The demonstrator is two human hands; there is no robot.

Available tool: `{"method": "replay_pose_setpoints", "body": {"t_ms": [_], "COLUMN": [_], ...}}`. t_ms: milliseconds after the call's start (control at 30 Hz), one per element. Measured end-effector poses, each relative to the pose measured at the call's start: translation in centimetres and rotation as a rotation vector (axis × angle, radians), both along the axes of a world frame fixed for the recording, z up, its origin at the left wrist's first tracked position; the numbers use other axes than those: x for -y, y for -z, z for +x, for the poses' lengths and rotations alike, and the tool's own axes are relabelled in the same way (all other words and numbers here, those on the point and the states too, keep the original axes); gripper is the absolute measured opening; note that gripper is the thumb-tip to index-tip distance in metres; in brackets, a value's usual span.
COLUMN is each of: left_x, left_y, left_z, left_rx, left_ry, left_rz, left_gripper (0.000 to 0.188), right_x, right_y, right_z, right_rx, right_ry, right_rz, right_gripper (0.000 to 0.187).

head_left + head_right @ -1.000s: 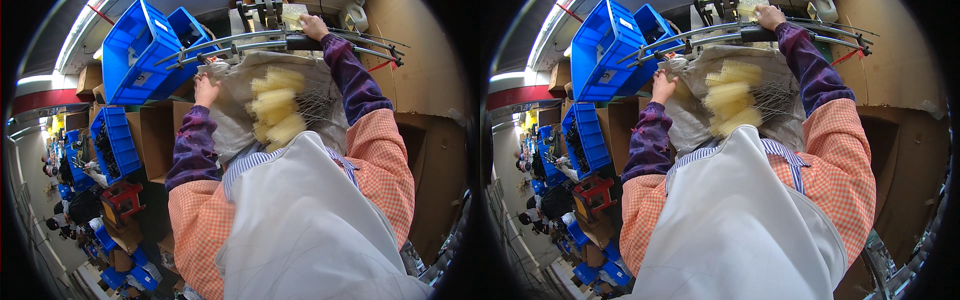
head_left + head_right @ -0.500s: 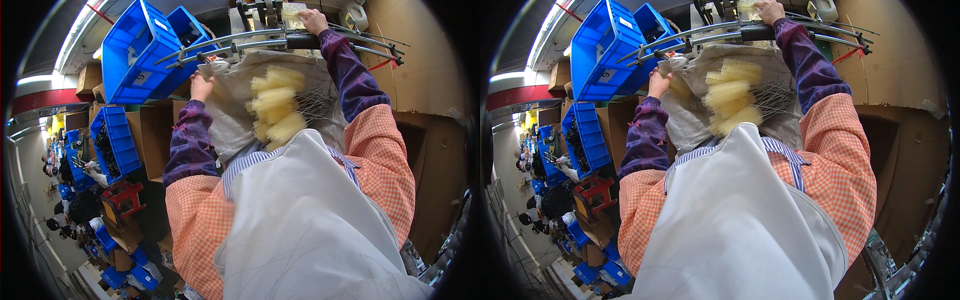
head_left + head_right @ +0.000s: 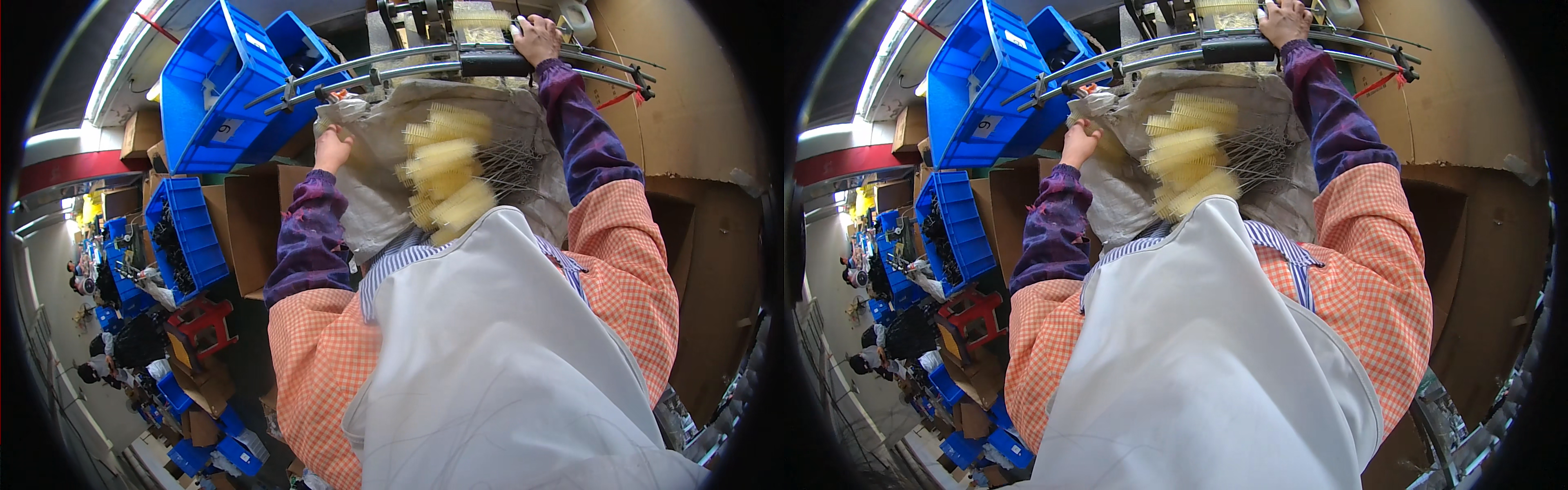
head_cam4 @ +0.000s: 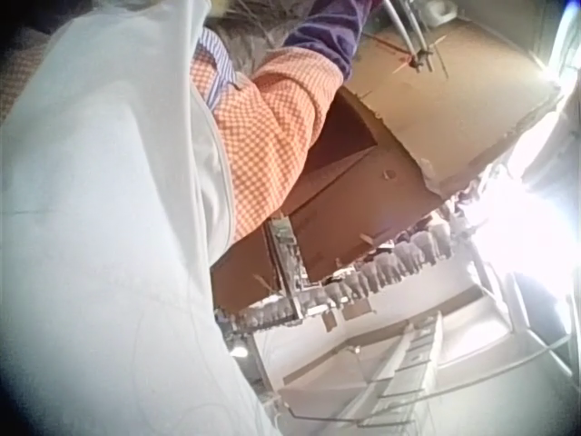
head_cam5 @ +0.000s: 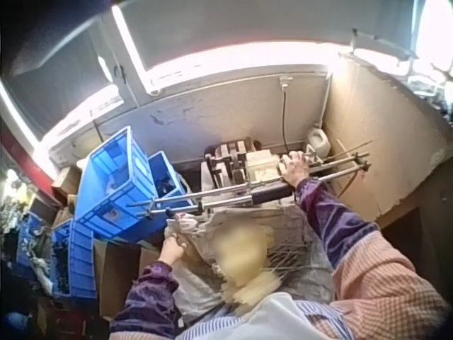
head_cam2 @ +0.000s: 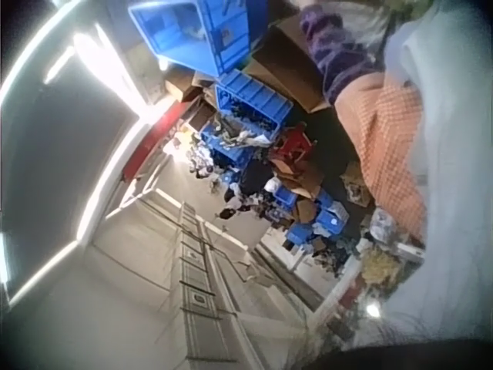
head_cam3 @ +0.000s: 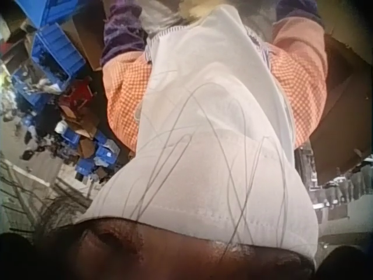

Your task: The person assembles industrial brushes by gathering bristles from plastic bins and feeding them into an assembly machine.

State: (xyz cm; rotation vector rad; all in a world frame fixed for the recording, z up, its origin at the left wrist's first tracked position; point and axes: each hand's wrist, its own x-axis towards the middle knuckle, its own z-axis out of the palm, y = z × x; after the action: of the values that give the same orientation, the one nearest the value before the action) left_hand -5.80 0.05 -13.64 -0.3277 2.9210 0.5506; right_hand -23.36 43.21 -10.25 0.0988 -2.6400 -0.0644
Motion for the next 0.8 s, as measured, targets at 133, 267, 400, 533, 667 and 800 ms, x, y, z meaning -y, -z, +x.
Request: {"method": "replay_pose_setpoints", "body": {"t_ms": [133, 267, 400, 533, 667, 800], "left_x": [-0.2, -0.4, -2.7, -4.4, -6.3, -5.9], "left_y": [0.2, -0.4, -3.6, -6.5, -11.0, -16.2], "left_z": [0.2, 1.2, 1.9, 1.6, 2.0, 3.2], "left_rx": [-0.083, -0.141, -0.188, -0.217, -0.196, -0.236], "left_ry": [0.057, 0.069, 0.091, 0.099, 0.106, 0.125], "left_rz": [0.032, 0.041, 0.005, -0.093, -0.207, -0.271], "left_gripper": [0.031, 0.021, 0.016, 0.014, 0.015, 0.016], "right_x": [1.4, 5.6, 10.0, 12.6, 12.8, 10.0], "right_y": [0.2, 0.1, -1.3, -1.4, -1.9, -2.2], "right_z": [-0.2, -0.1, 0.9, 0.8, 0.9, 1.2], "right_rx": [0.022, 0.081, 0.153, 0.077, 0.112, 0.213], "right_ry": [0.032, -0.003, -0.050, -0.101, -0.066, -0.046], "right_rz": [-0.026, -0.091, -0.057, -0.122, -0.077, -0.027], "right_gripper": [0.030, 0.024, 0.022, 0.021, 0.021, 0.025]}}
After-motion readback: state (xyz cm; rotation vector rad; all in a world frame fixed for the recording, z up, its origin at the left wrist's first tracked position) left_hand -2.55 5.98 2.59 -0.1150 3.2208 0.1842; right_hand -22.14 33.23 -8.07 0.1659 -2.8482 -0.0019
